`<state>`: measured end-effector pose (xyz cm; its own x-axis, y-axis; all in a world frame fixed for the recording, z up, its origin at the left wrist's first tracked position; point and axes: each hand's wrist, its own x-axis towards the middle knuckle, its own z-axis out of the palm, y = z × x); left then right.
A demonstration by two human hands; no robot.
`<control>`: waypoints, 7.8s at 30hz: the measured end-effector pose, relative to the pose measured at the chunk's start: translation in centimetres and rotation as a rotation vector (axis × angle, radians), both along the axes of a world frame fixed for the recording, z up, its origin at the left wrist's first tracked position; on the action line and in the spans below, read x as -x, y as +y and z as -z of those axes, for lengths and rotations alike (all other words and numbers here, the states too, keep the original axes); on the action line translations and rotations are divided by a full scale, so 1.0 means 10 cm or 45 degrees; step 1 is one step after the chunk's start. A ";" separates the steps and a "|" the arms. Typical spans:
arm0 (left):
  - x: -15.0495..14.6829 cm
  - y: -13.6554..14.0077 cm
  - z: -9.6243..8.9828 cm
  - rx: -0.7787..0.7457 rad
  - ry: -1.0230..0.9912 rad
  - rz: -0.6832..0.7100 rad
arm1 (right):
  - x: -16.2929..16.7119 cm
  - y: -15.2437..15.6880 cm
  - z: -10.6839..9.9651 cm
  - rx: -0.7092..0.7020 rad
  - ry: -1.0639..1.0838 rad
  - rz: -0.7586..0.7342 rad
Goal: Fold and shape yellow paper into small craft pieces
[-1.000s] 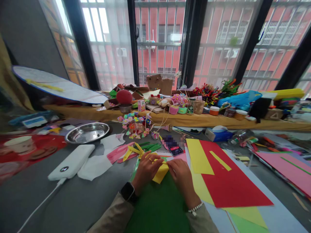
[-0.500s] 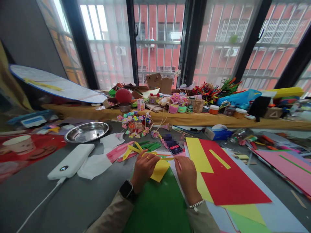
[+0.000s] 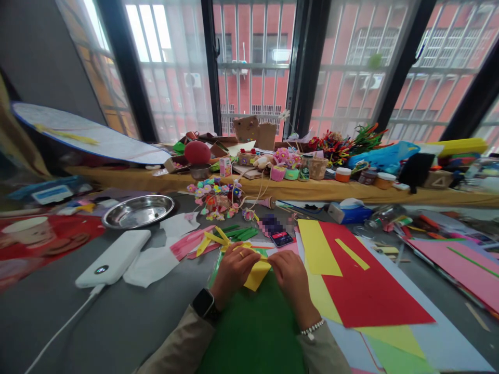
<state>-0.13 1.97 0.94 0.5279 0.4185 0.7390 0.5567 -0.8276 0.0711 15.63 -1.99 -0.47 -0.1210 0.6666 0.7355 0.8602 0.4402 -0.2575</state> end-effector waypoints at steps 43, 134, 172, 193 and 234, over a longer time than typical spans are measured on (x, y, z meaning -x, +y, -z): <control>0.03 0.00 -0.02 -0.095 0.026 -0.250 | -0.01 -0.01 -0.01 -0.042 0.042 0.043; -0.06 -0.09 -0.02 0.534 -0.311 0.118 | 0.07 -0.04 -0.13 0.629 1.327 -0.349; -0.12 -0.22 -0.17 0.513 -0.518 0.135 | 0.24 -0.20 -0.28 0.041 0.566 -0.109; -0.15 -0.31 -0.19 0.280 -0.604 0.102 | 0.24 -0.25 -0.33 -0.123 0.410 -0.065; -0.15 -0.25 -0.10 0.167 -0.542 0.093 | 0.24 -0.21 -0.26 -0.072 0.450 -0.078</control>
<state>1.39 -0.48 1.97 0.2202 0.4959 0.8400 0.3954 -0.8326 0.3879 13.27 -4.08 2.16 0.1088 0.6229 0.7747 0.6937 0.5106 -0.5080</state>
